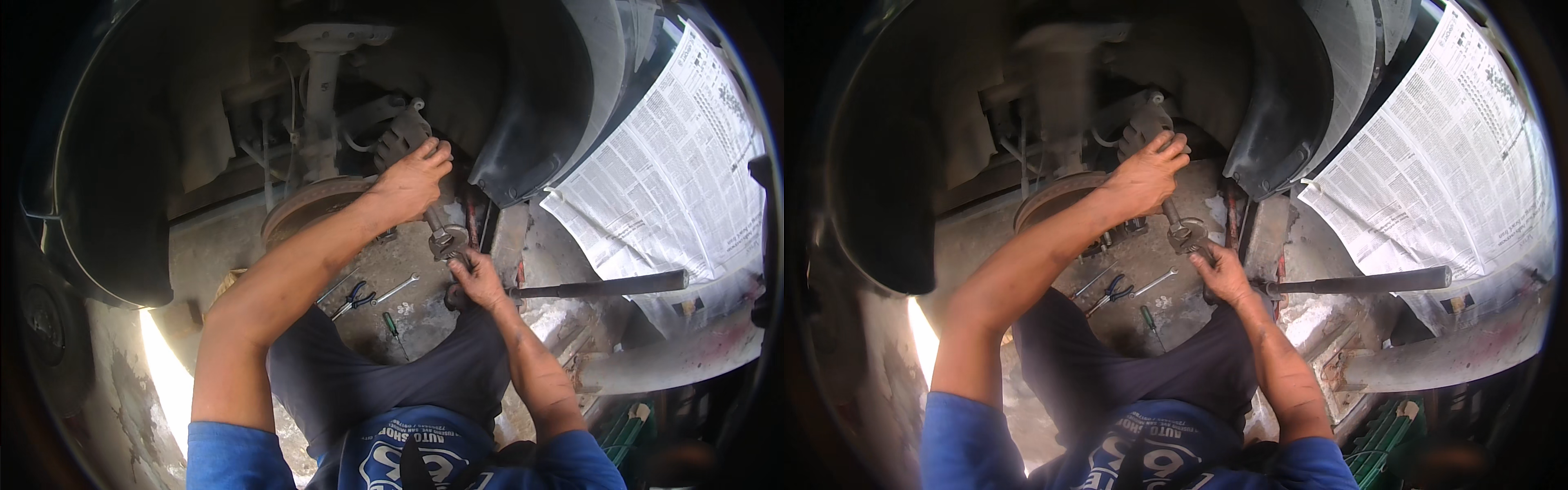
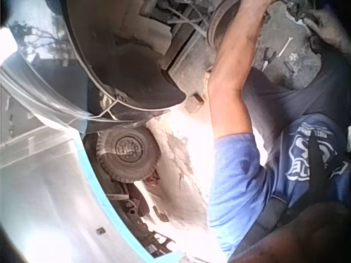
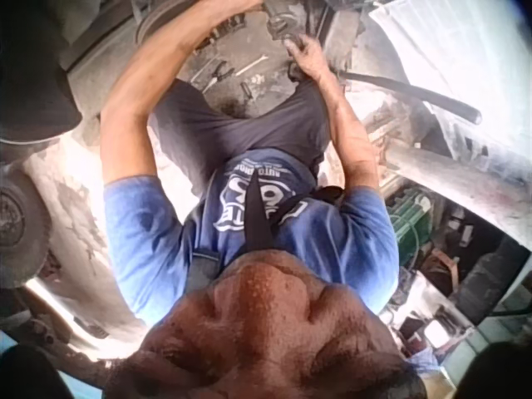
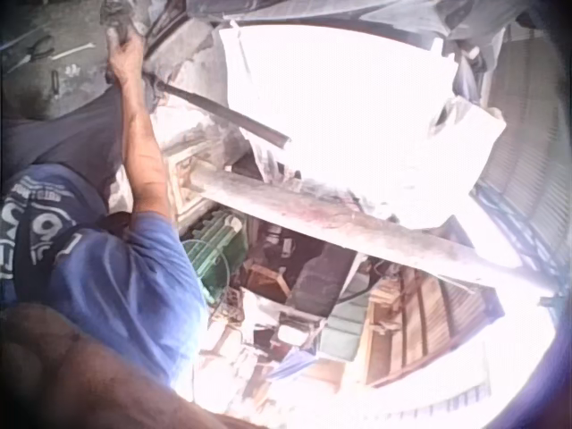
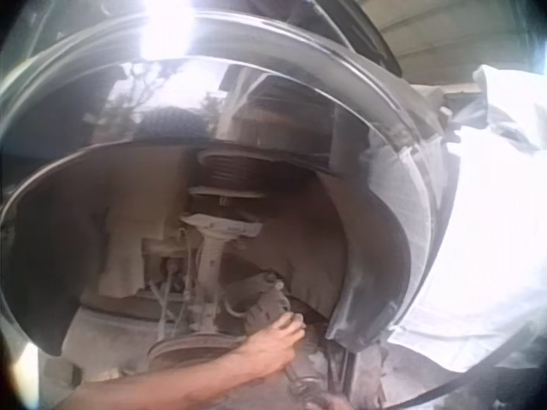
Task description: The person works on a car's brake assembly, using a wrench and pliers to remove and install components near the brake caliper and rotor. The person also wipes parts with a cloth and adjusts bolts while seated on the floor.
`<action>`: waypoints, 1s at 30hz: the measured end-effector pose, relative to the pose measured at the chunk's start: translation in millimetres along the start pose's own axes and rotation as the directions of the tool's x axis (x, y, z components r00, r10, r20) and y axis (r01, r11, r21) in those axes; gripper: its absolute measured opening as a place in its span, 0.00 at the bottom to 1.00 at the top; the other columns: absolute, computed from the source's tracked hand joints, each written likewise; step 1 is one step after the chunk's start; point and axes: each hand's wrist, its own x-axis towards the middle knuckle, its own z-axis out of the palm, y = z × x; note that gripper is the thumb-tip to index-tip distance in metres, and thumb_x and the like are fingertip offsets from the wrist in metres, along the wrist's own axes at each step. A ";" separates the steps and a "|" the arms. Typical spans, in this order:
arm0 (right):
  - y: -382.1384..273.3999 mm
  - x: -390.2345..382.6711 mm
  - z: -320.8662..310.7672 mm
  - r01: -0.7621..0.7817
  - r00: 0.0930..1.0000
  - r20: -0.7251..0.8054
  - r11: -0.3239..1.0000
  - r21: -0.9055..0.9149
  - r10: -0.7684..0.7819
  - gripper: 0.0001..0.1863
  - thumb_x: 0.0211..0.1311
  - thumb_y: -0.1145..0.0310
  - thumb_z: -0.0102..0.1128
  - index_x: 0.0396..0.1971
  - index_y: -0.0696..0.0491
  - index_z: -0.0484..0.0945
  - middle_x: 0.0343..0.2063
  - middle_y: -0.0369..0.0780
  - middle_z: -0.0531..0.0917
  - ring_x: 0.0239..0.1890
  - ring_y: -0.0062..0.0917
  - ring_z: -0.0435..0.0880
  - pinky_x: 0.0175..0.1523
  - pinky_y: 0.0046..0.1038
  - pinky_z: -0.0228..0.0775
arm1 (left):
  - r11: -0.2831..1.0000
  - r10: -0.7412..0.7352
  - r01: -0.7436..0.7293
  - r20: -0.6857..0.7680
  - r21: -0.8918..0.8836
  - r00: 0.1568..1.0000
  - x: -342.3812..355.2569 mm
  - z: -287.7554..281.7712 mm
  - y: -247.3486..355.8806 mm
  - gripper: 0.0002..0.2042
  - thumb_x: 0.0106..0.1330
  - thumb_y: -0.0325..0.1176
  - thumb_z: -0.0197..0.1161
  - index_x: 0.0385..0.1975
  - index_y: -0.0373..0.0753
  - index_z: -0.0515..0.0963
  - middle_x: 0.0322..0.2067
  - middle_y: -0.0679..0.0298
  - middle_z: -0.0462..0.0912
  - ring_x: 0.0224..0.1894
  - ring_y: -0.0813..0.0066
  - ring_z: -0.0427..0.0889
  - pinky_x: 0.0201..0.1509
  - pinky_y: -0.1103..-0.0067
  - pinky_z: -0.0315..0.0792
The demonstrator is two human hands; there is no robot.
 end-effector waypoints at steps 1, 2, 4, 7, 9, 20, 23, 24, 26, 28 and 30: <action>2.2 -4.8 21.3 0.027 0.998 -0.055 0.986 0.166 -0.018 0.13 0.69 0.65 0.69 0.44 0.60 0.81 0.31 0.37 0.84 0.35 0.21 0.80 0.46 0.29 0.74 | 1.000 -0.001 0.001 0.002 0.006 1.000 1.5 -0.6 -0.8 0.11 0.53 0.42 0.68 0.27 0.44 0.91 0.55 0.63 0.79 0.73 0.57 0.62 0.80 0.61 0.49; 3.8 -10.2 44.1 0.060 0.994 -0.109 0.943 0.328 -0.025 0.13 0.68 0.68 0.70 0.45 0.60 0.81 0.33 0.34 0.84 0.37 0.18 0.79 0.47 0.26 0.74 | 1.000 -0.001 0.001 0.008 0.012 1.000 1.8 -0.9 -0.6 0.11 0.53 0.42 0.68 0.28 0.44 0.91 0.55 0.63 0.78 0.73 0.58 0.61 0.80 0.61 0.49; 5.1 -20.3 84.5 -0.102 0.973 -0.134 0.872 0.478 0.187 0.14 0.65 0.72 0.72 0.47 0.58 0.79 0.37 0.31 0.82 0.39 0.16 0.78 0.48 0.23 0.72 | 1.000 0.000 0.000 0.031 0.014 1.000 0.7 -2.2 -1.1 0.12 0.53 0.43 0.68 0.28 0.43 0.91 0.55 0.63 0.78 0.73 0.58 0.61 0.80 0.61 0.49; -9.6 -37.5 133.6 -0.100 0.935 -0.261 0.883 0.458 0.241 0.23 0.64 0.71 0.70 0.55 0.57 0.72 0.36 0.37 0.82 0.39 0.23 0.80 0.48 0.28 0.73 | 1.000 0.006 -0.006 0.071 -0.001 0.997 3.0 -8.3 -0.3 0.12 0.56 0.42 0.68 0.31 0.43 0.91 0.56 0.63 0.78 0.73 0.57 0.61 0.80 0.61 0.48; -19.3 -60.1 154.6 -0.225 0.920 -0.249 0.928 0.296 0.302 0.29 0.64 0.72 0.67 0.61 0.60 0.64 0.39 0.43 0.82 0.44 0.32 0.83 0.52 0.34 0.74 | 1.000 0.011 -0.010 0.108 -0.006 0.994 4.5 -13.5 -0.6 0.11 0.60 0.41 0.66 0.34 0.44 0.92 0.57 0.62 0.79 0.73 0.56 0.61 0.81 0.61 0.46; -100.1 -132.7 141.4 0.113 0.992 0.066 0.991 -0.071 -0.108 0.58 0.51 0.64 0.83 0.78 0.51 0.52 0.56 0.54 0.67 0.52 0.45 0.79 0.63 0.41 0.73 | 0.999 -0.004 0.003 0.057 0.032 0.998 0.3 -5.8 0.6 0.13 0.55 0.44 0.69 0.31 0.44 0.92 0.56 0.62 0.77 0.73 0.56 0.61 0.80 0.61 0.48; -107.0 -128.8 140.9 0.037 0.988 0.155 0.992 -0.123 -0.017 0.50 0.44 0.60 0.87 0.68 0.49 0.67 0.56 0.56 0.64 0.57 0.53 0.73 0.64 0.44 0.74 | 1.000 0.000 -0.001 0.035 0.013 0.999 1.9 -7.3 3.4 0.12 0.55 0.43 0.68 0.31 0.44 0.91 0.56 0.62 0.77 0.74 0.56 0.60 0.80 0.60 0.48; -109.5 -125.1 143.2 0.021 0.982 0.191 0.992 -0.128 0.004 0.49 0.43 0.59 0.87 0.67 0.50 0.68 0.56 0.56 0.63 0.58 0.54 0.72 0.64 0.45 0.74 | 1.000 -0.003 0.002 0.031 0.012 1.000 -0.6 -6.4 1.6 0.12 0.56 0.42 0.67 0.31 0.44 0.91 0.56 0.61 0.77 0.74 0.56 0.60 0.80 0.60 0.48; -116.2 -118.3 143.1 -0.013 0.969 0.242 0.990 -0.139 0.047 0.46 0.45 0.63 0.85 0.65 0.49 0.69 0.55 0.57 0.63 0.57 0.58 0.72 0.63 0.47 0.74 | 1.000 -0.007 0.007 0.029 0.004 1.000 -0.8 -4.6 -0.7 0.11 0.56 0.41 0.67 0.31 0.44 0.91 0.57 0.61 0.78 0.74 0.56 0.61 0.81 0.60 0.48; -114.6 -115.4 144.8 0.001 0.964 0.263 0.985 -0.171 0.044 0.44 0.46 0.66 0.84 0.65 0.49 0.68 0.54 0.58 0.62 0.58 0.60 0.71 0.62 0.48 0.74 | 1.000 -0.013 0.013 0.017 -0.007 1.000 -0.7 -3.0 0.9 0.11 0.56 0.41 0.67 0.30 0.43 0.91 0.57 0.61 0.78 0.74 0.56 0.61 0.81 0.60 0.48; -102.6 -116.1 154.4 0.103 0.982 0.174 0.975 -0.198 -0.068 0.40 0.48 0.69 0.81 0.63 0.49 0.70 0.52 0.60 0.64 0.53 0.60 0.74 0.57 0.48 0.77 | 1.000 -0.014 0.014 -0.008 -0.013 1.000 -1.4 -2.2 2.3 0.11 0.56 0.40 0.66 0.30 0.43 0.91 0.57 0.60 0.78 0.73 0.55 0.62 0.81 0.60 0.48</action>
